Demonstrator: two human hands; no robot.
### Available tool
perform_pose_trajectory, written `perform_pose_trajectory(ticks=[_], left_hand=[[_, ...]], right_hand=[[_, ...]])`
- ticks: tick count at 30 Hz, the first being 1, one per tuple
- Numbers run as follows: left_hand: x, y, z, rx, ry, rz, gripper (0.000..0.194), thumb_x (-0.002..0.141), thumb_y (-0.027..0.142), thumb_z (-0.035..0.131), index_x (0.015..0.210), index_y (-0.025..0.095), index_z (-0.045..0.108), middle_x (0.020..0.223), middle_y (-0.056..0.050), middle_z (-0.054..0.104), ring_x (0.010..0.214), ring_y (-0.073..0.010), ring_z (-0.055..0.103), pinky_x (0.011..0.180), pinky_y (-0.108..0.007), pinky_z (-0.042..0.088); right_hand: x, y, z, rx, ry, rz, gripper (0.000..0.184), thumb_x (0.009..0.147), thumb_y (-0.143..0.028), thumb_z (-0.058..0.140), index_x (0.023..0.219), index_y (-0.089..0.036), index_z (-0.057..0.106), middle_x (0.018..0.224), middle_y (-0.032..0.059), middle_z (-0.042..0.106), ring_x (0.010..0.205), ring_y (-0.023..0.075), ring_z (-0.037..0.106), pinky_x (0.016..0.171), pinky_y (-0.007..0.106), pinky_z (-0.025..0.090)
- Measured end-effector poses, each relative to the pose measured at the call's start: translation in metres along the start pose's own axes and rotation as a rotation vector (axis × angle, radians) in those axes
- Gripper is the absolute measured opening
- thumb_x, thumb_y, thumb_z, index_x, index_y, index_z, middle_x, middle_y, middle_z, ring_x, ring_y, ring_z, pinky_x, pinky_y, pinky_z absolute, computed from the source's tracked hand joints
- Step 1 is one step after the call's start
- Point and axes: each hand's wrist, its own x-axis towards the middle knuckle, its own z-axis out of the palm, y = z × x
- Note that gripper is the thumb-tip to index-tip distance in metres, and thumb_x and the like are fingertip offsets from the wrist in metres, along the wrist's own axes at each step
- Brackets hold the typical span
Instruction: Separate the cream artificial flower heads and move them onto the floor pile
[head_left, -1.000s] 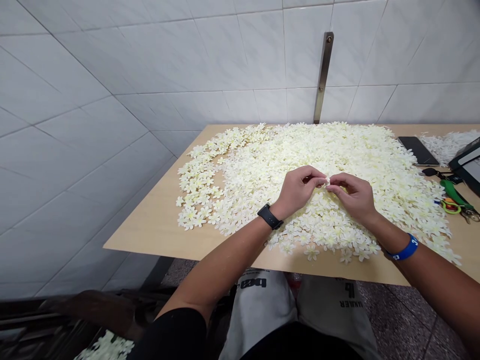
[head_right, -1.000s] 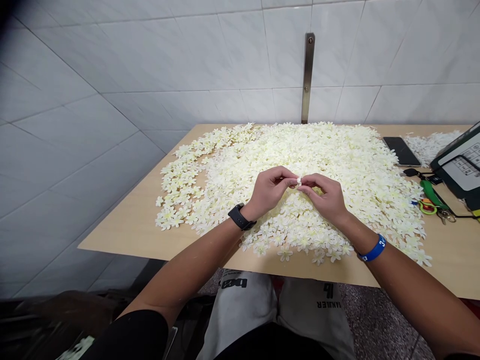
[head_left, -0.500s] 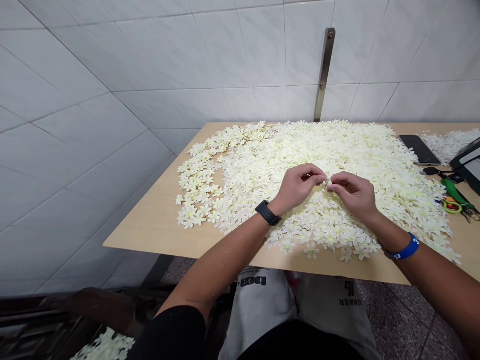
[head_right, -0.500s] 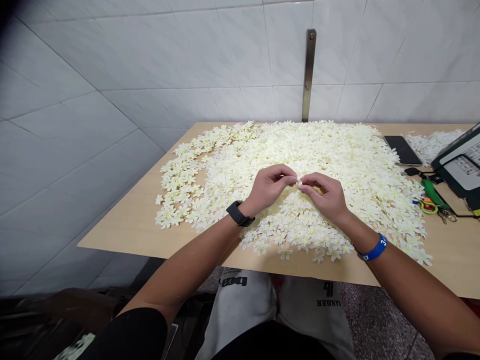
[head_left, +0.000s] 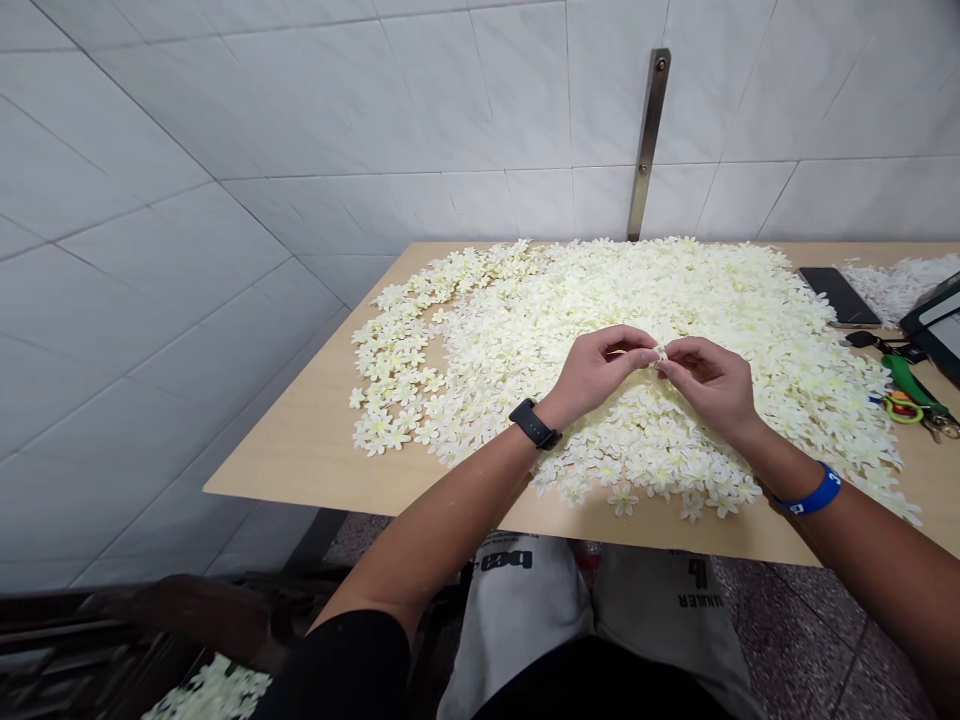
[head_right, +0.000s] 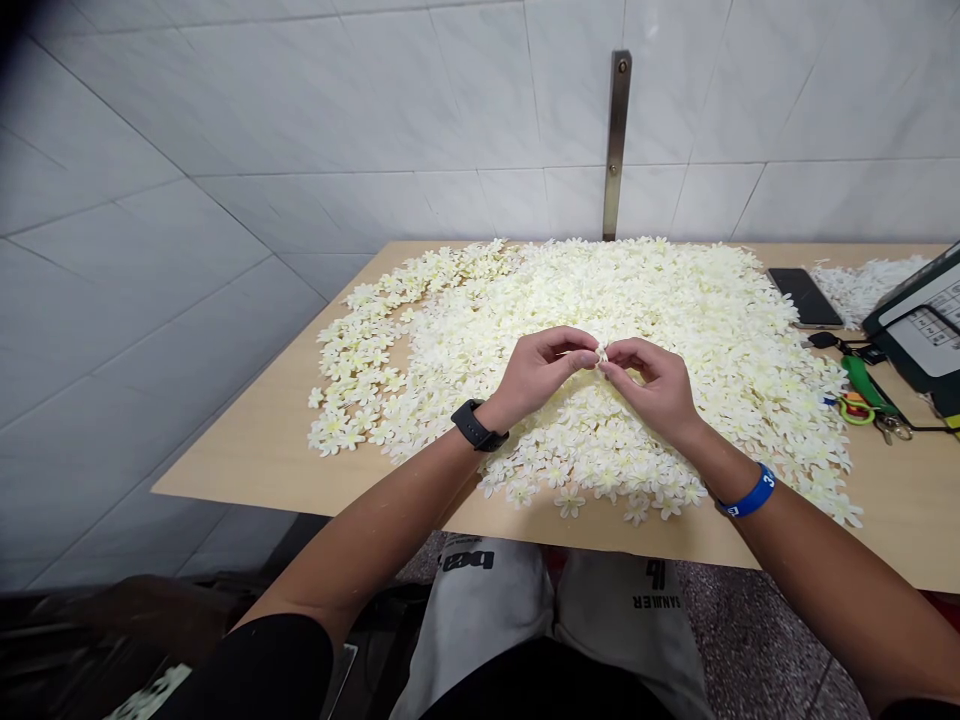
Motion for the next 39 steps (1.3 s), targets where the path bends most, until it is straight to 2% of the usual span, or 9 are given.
perform_pose_trajectory(ticks=[4, 11, 15, 19, 25, 31, 35, 39], left_hand=[[-0.001, -0.001, 0.002, -0.001, 0.014, -0.021, 0.035, 0.073, 0.047, 0.086, 0.088, 0.017, 0.073, 0.093, -0.006, 0.074, 0.087, -0.015, 0.069, 0.082, -0.03, 0.058], [0.0, 0.002, 0.0, -0.015, 0.008, -0.042, 0.038, 0.071, 0.05, 0.086, 0.085, 0.017, 0.073, 0.091, -0.006, 0.075, 0.085, -0.015, 0.07, 0.082, -0.03, 0.059], [0.002, 0.003, -0.001, -0.013, 0.005, -0.04, 0.038, 0.071, 0.05, 0.086, 0.086, 0.017, 0.075, 0.09, -0.006, 0.076, 0.084, -0.0149, 0.07, 0.081, -0.029, 0.059], [0.001, 0.002, -0.002, 0.005, 0.0, -0.01, 0.03, 0.077, 0.044, 0.083, 0.088, 0.018, 0.076, 0.093, -0.006, 0.077, 0.085, -0.0152, 0.072, 0.081, -0.03, 0.061], [-0.006, 0.0, 0.001, 0.184, 0.026, 0.168, 0.019, 0.091, 0.036, 0.069, 0.095, 0.019, 0.075, 0.093, -0.005, 0.078, 0.082, -0.0138, 0.074, 0.079, -0.028, 0.062], [-0.009, 0.0, 0.005, 0.283, 0.022, 0.265, 0.015, 0.094, 0.03, 0.066, 0.099, 0.019, 0.074, 0.096, -0.004, 0.078, 0.086, -0.0128, 0.074, 0.079, -0.025, 0.063], [-0.007, 0.001, 0.005, 0.268, 0.005, 0.255, 0.013, 0.093, 0.027, 0.065, 0.098, 0.018, 0.073, 0.098, -0.006, 0.077, 0.088, -0.013, 0.072, 0.082, -0.026, 0.062], [-0.006, 0.003, 0.005, 0.203, -0.001, 0.161, 0.011, 0.091, 0.027, 0.066, 0.092, 0.016, 0.071, 0.095, -0.007, 0.076, 0.086, -0.0132, 0.071, 0.081, -0.027, 0.061]], right_hand=[[0.0, 0.004, -0.002, -0.03, -0.01, -0.004, 0.02, 0.087, -0.04, 0.077, 0.092, -0.021, 0.073, 0.09, 0.0059, 0.075, 0.079, 0.0192, 0.072, 0.076, 0.036, 0.063], [0.0, 0.002, -0.002, -0.013, -0.031, -0.025, 0.016, 0.087, -0.036, 0.077, 0.092, -0.021, 0.073, 0.089, 0.0052, 0.074, 0.077, 0.0178, 0.071, 0.075, 0.034, 0.062], [0.001, 0.001, -0.001, -0.016, -0.035, -0.016, 0.02, 0.087, -0.04, 0.077, 0.092, -0.021, 0.072, 0.089, 0.0058, 0.074, 0.078, 0.0187, 0.071, 0.076, 0.035, 0.062], [0.001, 0.001, -0.001, -0.023, -0.031, -0.024, 0.019, 0.088, -0.04, 0.074, 0.092, -0.022, 0.071, 0.088, 0.0052, 0.073, 0.077, 0.0188, 0.071, 0.075, 0.036, 0.062], [0.001, -0.004, 0.0, -0.163, 0.003, -0.116, 0.008, 0.09, -0.03, 0.07, 0.089, -0.023, 0.069, 0.083, 0.0039, 0.072, 0.074, 0.0177, 0.067, 0.07, 0.034, 0.057], [0.001, -0.008, 0.001, -0.211, 0.052, -0.141, 0.003, 0.089, -0.025, 0.068, 0.088, -0.023, 0.067, 0.082, 0.0033, 0.071, 0.071, 0.0169, 0.065, 0.066, 0.033, 0.055], [0.001, -0.008, 0.001, -0.203, 0.052, -0.138, 0.001, 0.089, -0.024, 0.068, 0.089, -0.023, 0.067, 0.081, 0.0028, 0.07, 0.072, 0.0166, 0.064, 0.067, 0.033, 0.055], [0.001, -0.008, 0.001, -0.197, 0.043, -0.099, 0.004, 0.09, -0.027, 0.067, 0.088, -0.023, 0.067, 0.081, 0.0029, 0.07, 0.072, 0.0171, 0.064, 0.067, 0.033, 0.055]])
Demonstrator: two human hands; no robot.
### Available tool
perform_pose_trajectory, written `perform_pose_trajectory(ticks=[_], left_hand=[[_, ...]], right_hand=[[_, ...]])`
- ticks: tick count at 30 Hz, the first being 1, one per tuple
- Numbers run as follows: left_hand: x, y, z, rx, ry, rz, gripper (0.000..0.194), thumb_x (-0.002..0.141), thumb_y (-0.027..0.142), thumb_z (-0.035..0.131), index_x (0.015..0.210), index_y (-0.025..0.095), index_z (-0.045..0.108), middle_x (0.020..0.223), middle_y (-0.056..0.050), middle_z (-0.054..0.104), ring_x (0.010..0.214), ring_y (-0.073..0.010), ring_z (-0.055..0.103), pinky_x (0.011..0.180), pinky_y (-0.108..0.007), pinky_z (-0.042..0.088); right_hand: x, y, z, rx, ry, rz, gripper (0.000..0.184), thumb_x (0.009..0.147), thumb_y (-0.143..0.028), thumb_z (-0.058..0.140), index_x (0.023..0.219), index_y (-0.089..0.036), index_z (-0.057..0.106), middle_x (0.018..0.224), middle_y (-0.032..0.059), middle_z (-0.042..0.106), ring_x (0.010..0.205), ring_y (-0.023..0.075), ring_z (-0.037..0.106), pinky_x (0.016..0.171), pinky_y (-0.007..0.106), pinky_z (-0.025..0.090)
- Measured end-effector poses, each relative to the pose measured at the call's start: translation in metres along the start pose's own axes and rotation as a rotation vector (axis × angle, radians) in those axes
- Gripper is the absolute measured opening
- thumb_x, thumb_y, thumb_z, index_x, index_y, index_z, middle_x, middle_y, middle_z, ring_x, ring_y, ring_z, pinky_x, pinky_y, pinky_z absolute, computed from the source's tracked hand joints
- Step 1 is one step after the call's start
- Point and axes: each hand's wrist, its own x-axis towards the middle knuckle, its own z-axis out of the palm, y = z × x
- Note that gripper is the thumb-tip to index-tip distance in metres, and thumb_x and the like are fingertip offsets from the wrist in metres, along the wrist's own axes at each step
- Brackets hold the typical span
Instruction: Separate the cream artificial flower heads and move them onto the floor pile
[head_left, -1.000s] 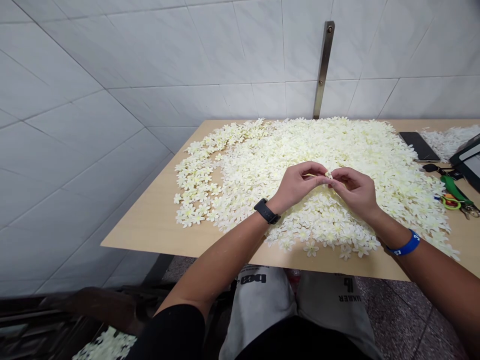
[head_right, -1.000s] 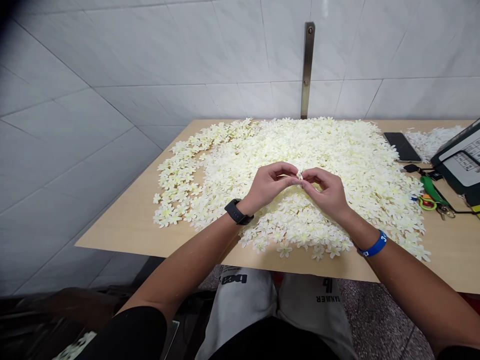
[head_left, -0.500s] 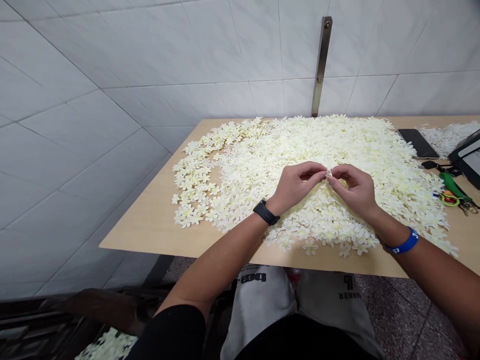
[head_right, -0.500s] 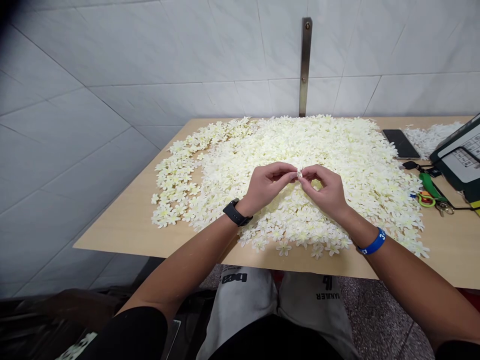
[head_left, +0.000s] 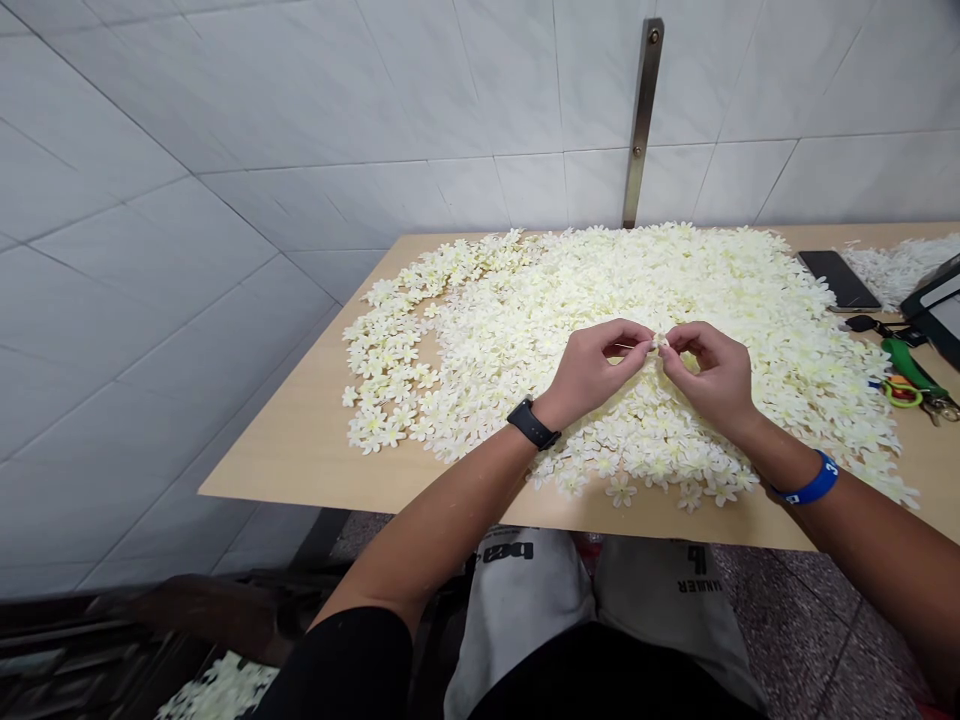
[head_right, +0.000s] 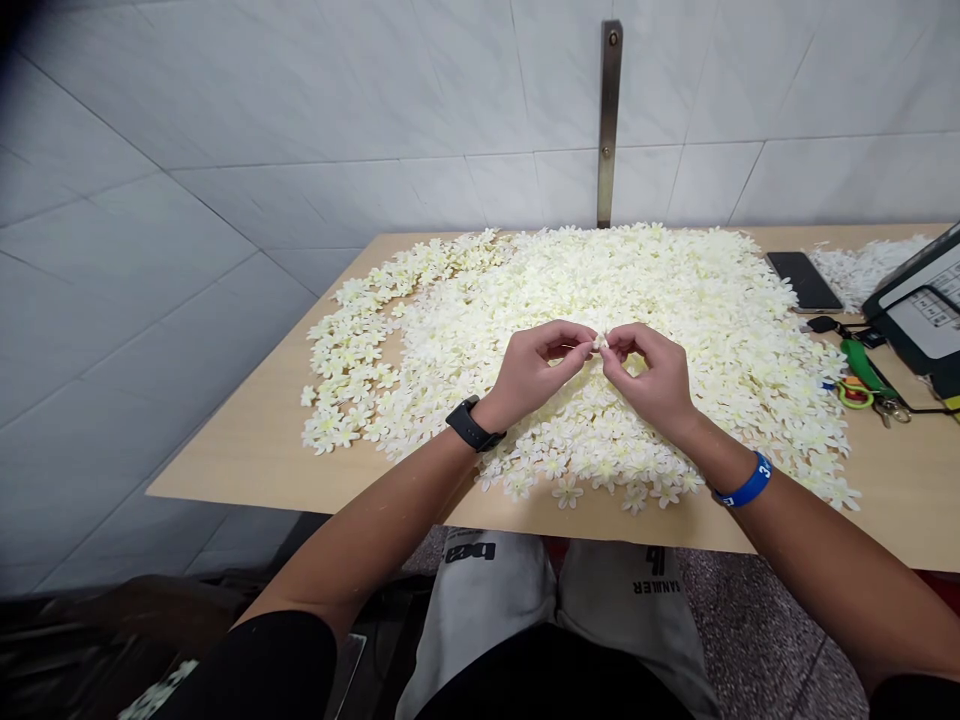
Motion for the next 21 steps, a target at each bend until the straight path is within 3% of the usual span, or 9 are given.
perform_pose_trajectory(ticks=[8, 15, 21], left_hand=[[0.0032, -0.0063, 0.0003, -0.223, -0.023, -0.17, 0.013, 0.089, 0.027, 0.067, 0.086, 0.015, 0.063, 0.087, -0.005, 0.072, 0.081, -0.0117, 0.071, 0.078, -0.026, 0.059], [0.0031, -0.0038, 0.0001, -0.169, 0.007, -0.148, 0.011, 0.088, 0.025, 0.067, 0.088, 0.016, 0.063, 0.09, -0.005, 0.071, 0.081, -0.0113, 0.069, 0.077, -0.025, 0.057], [0.0044, -0.0066, -0.0017, -0.192, -0.006, -0.156, 0.012, 0.088, 0.026, 0.066, 0.087, 0.016, 0.061, 0.087, -0.004, 0.07, 0.08, -0.0111, 0.069, 0.075, -0.024, 0.056]], right_hand=[[-0.0011, 0.0026, 0.001, 0.082, 0.059, 0.066, 0.012, 0.088, -0.028, 0.07, 0.081, -0.023, 0.062, 0.074, 0.0011, 0.064, 0.067, 0.0159, 0.061, 0.063, 0.031, 0.053], [-0.0004, 0.0003, 0.0005, 0.073, -0.006, 0.073, 0.006, 0.089, -0.027, 0.069, 0.091, -0.023, 0.066, 0.084, 0.0027, 0.069, 0.076, 0.0171, 0.066, 0.071, 0.032, 0.058], [0.0009, 0.0004, 0.0003, 0.035, 0.032, 0.101, 0.002, 0.088, -0.022, 0.065, 0.088, -0.022, 0.067, 0.08, 0.0023, 0.069, 0.073, 0.0164, 0.066, 0.069, 0.031, 0.056]])
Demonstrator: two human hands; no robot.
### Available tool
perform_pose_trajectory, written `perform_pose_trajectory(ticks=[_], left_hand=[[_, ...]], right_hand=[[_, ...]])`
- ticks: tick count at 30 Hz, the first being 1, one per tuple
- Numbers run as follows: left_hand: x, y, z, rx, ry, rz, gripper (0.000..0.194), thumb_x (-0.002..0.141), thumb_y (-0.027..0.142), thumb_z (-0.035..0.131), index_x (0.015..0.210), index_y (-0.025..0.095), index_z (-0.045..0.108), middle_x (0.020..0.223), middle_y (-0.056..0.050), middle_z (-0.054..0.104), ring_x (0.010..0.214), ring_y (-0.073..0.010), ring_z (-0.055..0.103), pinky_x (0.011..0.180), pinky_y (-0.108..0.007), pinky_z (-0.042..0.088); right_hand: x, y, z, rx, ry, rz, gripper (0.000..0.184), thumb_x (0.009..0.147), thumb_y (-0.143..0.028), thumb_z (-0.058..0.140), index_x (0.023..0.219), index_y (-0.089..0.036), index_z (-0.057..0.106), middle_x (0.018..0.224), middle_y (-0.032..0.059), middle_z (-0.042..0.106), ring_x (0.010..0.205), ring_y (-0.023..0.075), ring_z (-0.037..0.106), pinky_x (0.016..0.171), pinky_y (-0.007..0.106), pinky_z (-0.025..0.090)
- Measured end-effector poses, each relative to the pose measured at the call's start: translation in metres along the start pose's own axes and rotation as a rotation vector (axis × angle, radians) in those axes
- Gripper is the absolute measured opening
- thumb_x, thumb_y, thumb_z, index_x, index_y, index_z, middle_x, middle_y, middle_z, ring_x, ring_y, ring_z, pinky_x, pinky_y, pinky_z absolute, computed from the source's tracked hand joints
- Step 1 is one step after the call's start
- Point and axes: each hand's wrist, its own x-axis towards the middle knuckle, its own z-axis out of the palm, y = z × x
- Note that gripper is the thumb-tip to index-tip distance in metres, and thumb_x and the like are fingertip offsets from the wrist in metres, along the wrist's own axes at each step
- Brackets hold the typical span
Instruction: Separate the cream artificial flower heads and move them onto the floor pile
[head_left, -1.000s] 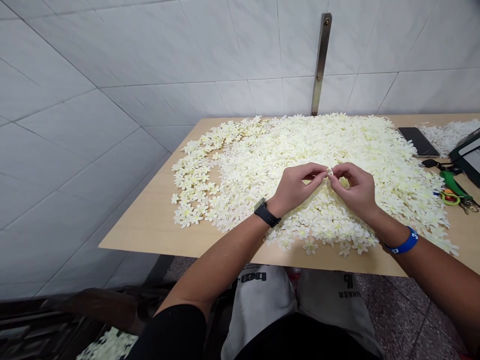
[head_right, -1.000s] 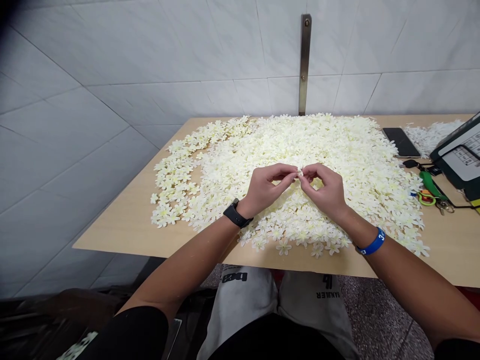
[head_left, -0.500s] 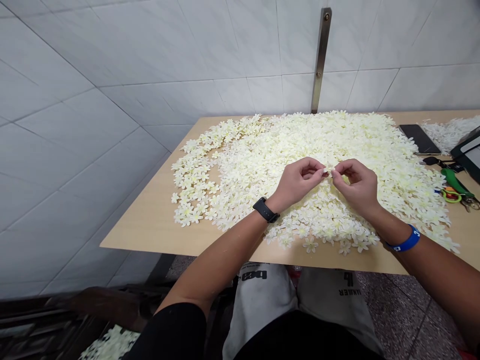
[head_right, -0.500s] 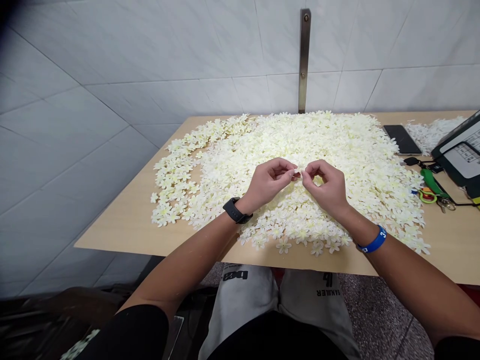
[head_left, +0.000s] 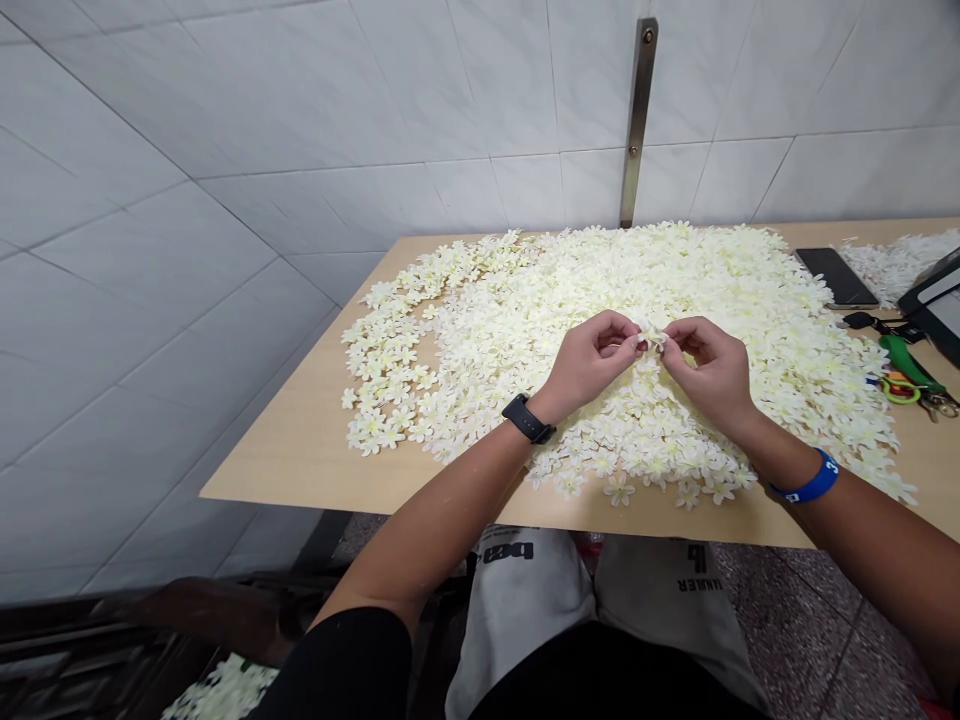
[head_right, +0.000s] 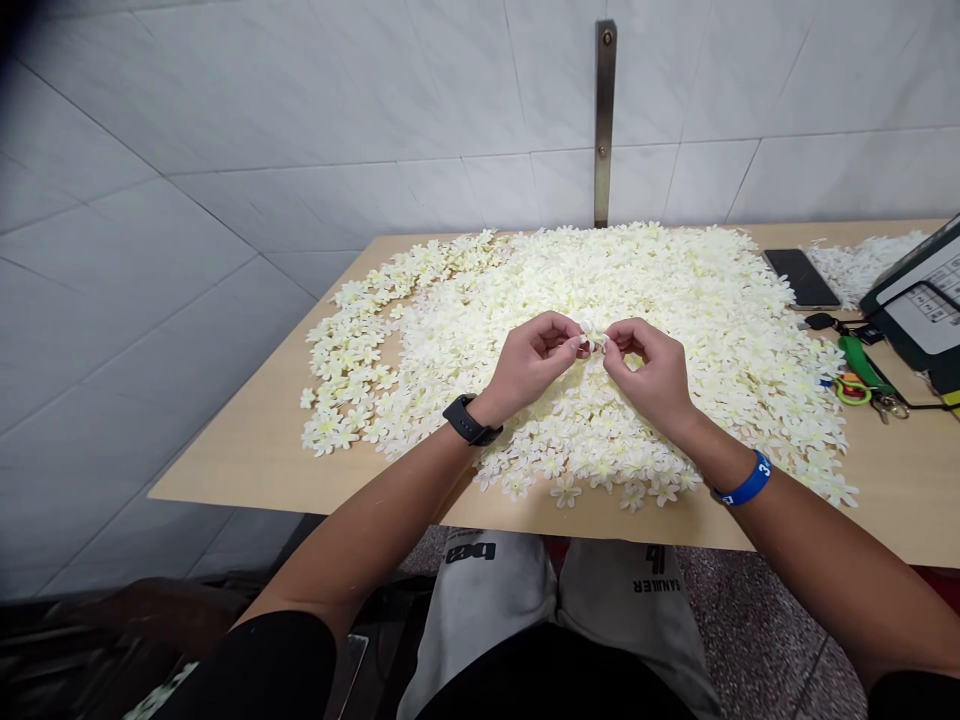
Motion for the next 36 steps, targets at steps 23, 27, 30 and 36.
perform_pose_trajectory(ticks=[23, 27, 30, 36], left_hand=[[-0.008, 0.001, 0.012, 0.11, 0.139, 0.063, 0.018, 0.089, 0.03, 0.073, 0.101, 0.018, 0.073, 0.1, -0.006, 0.077, 0.091, -0.0159, 0.075, 0.085, -0.029, 0.063], [-0.01, 0.0, 0.015, 0.039, 0.148, 0.024, 0.018, 0.09, 0.028, 0.07, 0.105, 0.017, 0.07, 0.102, -0.007, 0.077, 0.096, -0.0172, 0.076, 0.089, -0.031, 0.063], [-0.013, 0.003, 0.02, 0.02, 0.162, 0.009, 0.027, 0.088, 0.032, 0.074, 0.109, 0.018, 0.066, 0.104, -0.008, 0.076, 0.099, -0.0183, 0.075, 0.087, -0.03, 0.064], [-0.013, 0.006, 0.021, -0.104, 0.135, -0.016, 0.032, 0.082, 0.038, 0.081, 0.101, 0.018, 0.066, 0.103, -0.007, 0.074, 0.101, -0.0188, 0.074, 0.093, -0.031, 0.062]], right_hand=[[-0.001, -0.01, 0.002, -0.253, 0.074, -0.314, 0.013, 0.091, -0.017, 0.064, 0.081, -0.022, 0.069, 0.073, 0.0003, 0.073, 0.065, 0.0156, 0.068, 0.061, 0.03, 0.054], [-0.001, -0.012, 0.002, -0.255, 0.122, -0.314, 0.013, 0.09, -0.017, 0.064, 0.079, -0.022, 0.068, 0.072, 0.0004, 0.072, 0.064, 0.016, 0.067, 0.061, 0.03, 0.054], [-0.001, -0.012, 0.002, -0.303, 0.136, -0.361, 0.014, 0.09, -0.017, 0.063, 0.078, -0.022, 0.067, 0.069, 0.0, 0.07, 0.062, 0.0156, 0.065, 0.06, 0.03, 0.053], [-0.001, -0.009, 0.002, -0.309, 0.109, -0.452, 0.013, 0.09, -0.013, 0.063, 0.084, -0.023, 0.068, 0.074, 0.0008, 0.073, 0.065, 0.016, 0.068, 0.062, 0.03, 0.054]])
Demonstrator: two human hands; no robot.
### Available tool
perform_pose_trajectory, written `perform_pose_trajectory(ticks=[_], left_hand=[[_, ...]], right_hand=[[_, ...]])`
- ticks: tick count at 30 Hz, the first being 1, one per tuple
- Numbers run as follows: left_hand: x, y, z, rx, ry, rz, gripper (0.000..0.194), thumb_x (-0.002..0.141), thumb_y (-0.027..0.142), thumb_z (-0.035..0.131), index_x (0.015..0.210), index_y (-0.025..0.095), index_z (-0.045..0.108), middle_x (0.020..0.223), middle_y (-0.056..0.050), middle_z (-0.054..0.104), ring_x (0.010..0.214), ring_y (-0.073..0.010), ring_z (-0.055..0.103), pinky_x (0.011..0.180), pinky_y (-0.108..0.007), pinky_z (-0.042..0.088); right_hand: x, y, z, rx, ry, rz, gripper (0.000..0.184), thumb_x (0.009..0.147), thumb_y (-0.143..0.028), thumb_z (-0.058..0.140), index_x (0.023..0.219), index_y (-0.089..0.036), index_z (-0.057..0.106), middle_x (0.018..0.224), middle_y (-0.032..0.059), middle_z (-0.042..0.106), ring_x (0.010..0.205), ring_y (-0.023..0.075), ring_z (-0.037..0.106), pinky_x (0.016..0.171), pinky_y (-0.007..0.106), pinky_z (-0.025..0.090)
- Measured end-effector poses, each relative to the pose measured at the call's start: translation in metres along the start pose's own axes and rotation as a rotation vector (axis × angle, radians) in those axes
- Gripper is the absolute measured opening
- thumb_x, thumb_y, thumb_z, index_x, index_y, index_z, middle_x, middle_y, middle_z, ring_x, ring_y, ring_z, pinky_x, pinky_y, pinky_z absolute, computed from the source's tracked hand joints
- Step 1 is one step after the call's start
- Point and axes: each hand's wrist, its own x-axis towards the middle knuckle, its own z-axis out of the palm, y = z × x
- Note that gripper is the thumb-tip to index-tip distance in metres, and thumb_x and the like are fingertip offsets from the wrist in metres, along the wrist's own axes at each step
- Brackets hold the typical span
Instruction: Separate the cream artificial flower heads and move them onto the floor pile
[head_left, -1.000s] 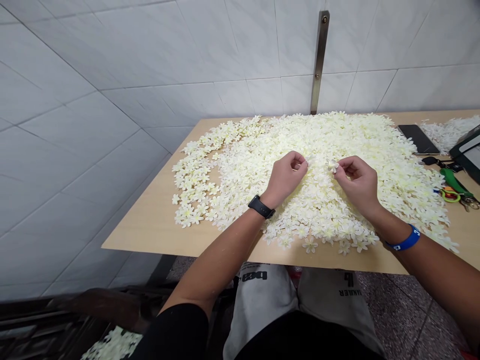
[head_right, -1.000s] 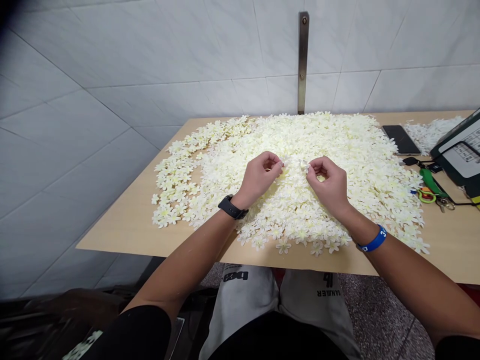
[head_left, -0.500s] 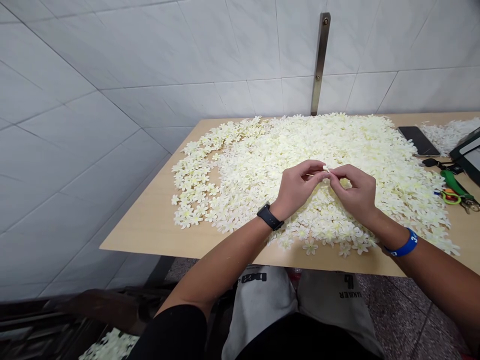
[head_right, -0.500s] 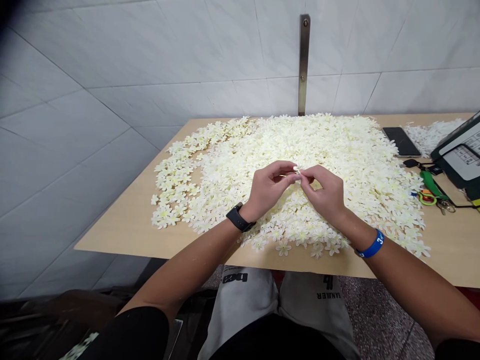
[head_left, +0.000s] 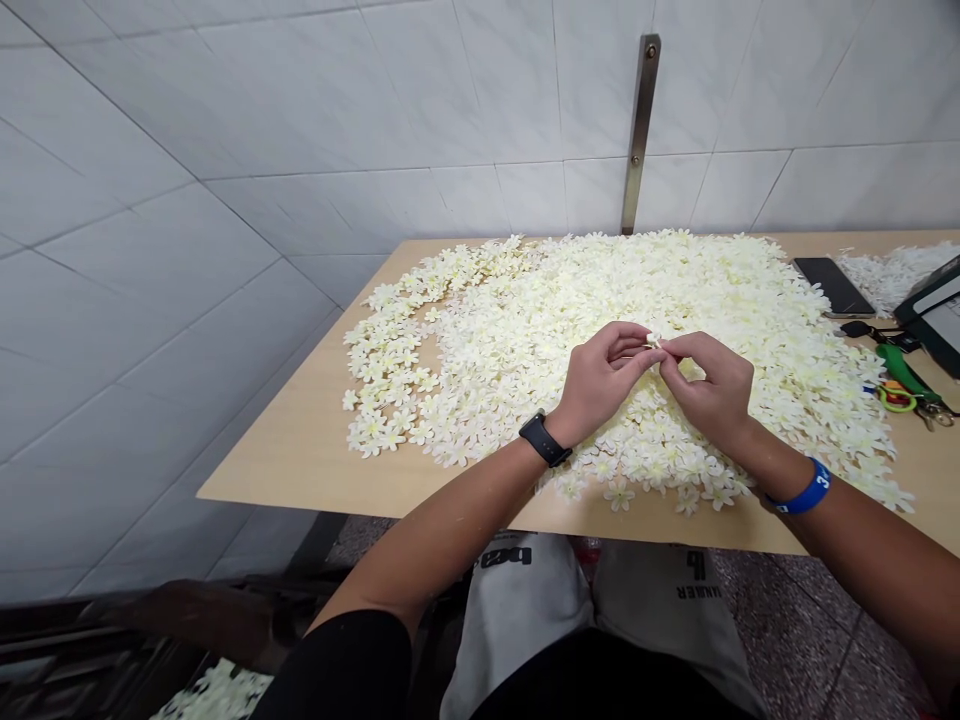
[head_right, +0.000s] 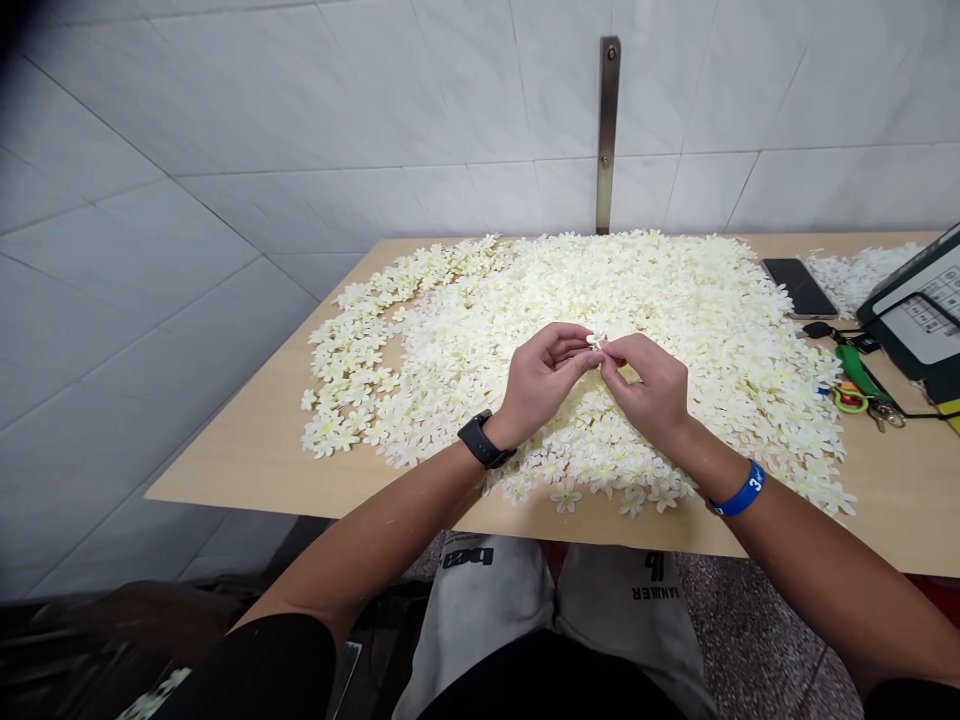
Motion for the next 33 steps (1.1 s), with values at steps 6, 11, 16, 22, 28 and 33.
perform_pose_trajectory(ticks=[6, 11, 16, 22, 28, 33], left_hand=[[0.002, -0.003, 0.001, -0.073, -0.019, -0.039, 0.024, 0.087, 0.032, 0.074, 0.105, 0.019, 0.065, 0.107, -0.007, 0.074, 0.102, -0.0179, 0.073, 0.091, -0.031, 0.063], [-0.001, 0.0, 0.003, 0.052, 0.05, -0.04, 0.017, 0.086, 0.03, 0.073, 0.093, 0.016, 0.067, 0.09, -0.005, 0.074, 0.085, -0.0144, 0.073, 0.081, -0.027, 0.061], [0.0, 0.003, 0.001, 0.211, 0.02, -0.003, 0.011, 0.086, 0.026, 0.067, 0.082, 0.016, 0.068, 0.082, -0.004, 0.071, 0.074, -0.0114, 0.066, 0.07, -0.024, 0.056], [0.009, 0.0, -0.007, 0.001, 0.081, -0.125, 0.02, 0.083, 0.024, 0.068, 0.077, 0.018, 0.05, 0.08, -0.002, 0.067, 0.089, -0.0168, 0.073, 0.078, -0.029, 0.06], [0.019, 0.002, -0.013, -0.178, 0.151, -0.213, 0.028, 0.074, 0.017, 0.073, 0.094, 0.019, 0.053, 0.082, 0.002, 0.066, 0.075, -0.0102, 0.07, 0.076, -0.026, 0.06], [0.021, 0.004, -0.017, -0.209, 0.139, -0.246, 0.021, 0.078, 0.03, 0.076, 0.089, 0.014, 0.069, 0.084, -0.003, 0.069, 0.076, -0.01, 0.068, 0.079, -0.027, 0.061]], right_hand=[[0.002, 0.003, -0.003, -0.003, 0.006, -0.054, 0.014, 0.089, -0.01, 0.065, 0.087, -0.023, 0.069, 0.078, 0.0019, 0.075, 0.071, 0.0175, 0.072, 0.066, 0.03, 0.057], [0.002, 0.006, -0.003, -0.069, -0.015, -0.175, 0.015, 0.09, -0.008, 0.065, 0.091, -0.023, 0.068, 0.078, 0.0029, 0.076, 0.071, 0.0179, 0.073, 0.066, 0.029, 0.059], [0.003, 0.008, -0.004, -0.107, -0.023, -0.153, 0.014, 0.09, -0.01, 0.063, 0.087, -0.023, 0.067, 0.075, 0.002, 0.075, 0.067, 0.0174, 0.072, 0.063, 0.029, 0.057], [0.007, 0.012, -0.009, -0.114, 0.11, 0.095, 0.012, 0.088, -0.015, 0.063, 0.078, -0.023, 0.064, 0.068, 0.0002, 0.069, 0.062, 0.0175, 0.067, 0.058, 0.031, 0.055], [0.003, 0.014, -0.005, -0.06, 0.083, 0.215, 0.01, 0.088, -0.021, 0.063, 0.078, -0.023, 0.064, 0.069, 0.0006, 0.069, 0.064, 0.0178, 0.067, 0.06, 0.032, 0.056], [0.004, 0.012, -0.005, -0.046, 0.083, 0.209, 0.011, 0.088, -0.019, 0.064, 0.078, -0.023, 0.064, 0.07, 0.0008, 0.069, 0.064, 0.0178, 0.066, 0.06, 0.032, 0.056]])
